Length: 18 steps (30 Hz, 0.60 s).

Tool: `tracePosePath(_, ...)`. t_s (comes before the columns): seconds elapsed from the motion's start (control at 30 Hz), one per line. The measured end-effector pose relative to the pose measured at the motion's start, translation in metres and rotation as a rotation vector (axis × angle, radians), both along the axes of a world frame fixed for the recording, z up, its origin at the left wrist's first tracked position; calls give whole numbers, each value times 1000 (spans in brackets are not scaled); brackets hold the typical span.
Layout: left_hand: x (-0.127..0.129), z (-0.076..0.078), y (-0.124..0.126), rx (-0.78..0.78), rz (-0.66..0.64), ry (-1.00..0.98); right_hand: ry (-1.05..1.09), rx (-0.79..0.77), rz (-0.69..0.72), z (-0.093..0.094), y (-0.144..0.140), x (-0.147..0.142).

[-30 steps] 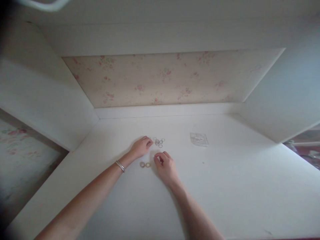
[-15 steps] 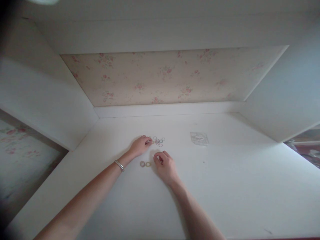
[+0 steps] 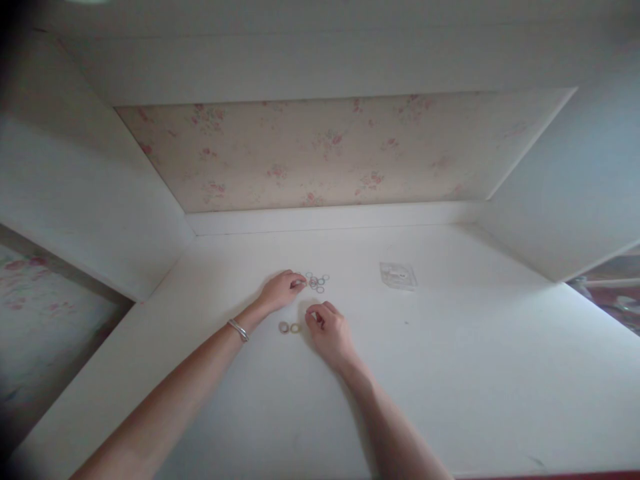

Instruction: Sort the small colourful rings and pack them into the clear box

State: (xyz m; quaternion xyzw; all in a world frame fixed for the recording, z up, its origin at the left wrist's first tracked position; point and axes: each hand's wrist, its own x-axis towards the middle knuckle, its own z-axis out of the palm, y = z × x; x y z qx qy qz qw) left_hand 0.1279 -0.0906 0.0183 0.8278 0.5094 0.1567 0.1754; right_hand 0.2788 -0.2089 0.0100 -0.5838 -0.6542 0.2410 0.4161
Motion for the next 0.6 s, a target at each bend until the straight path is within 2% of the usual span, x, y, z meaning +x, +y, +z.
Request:
tracePosePath(0.17,-2,-4,2,37,22,-77,-10,-6,1,2,0,0)
tracePosePath(0.3,-3,-4,6,-36,43,-188,14,10,-8,3,0,0)
tracePosePath(0.4,-7,1,5,-81,36,-291,37,18,-12,4,-1,0)
tracePosePath(0.5,-17,10,-7,-189,33,-337,43,16,-14,4,-1,0)
tracePosePath(0.6,-31,18,-30,-312,26,-374,36,24,-13,5,-2,-1)
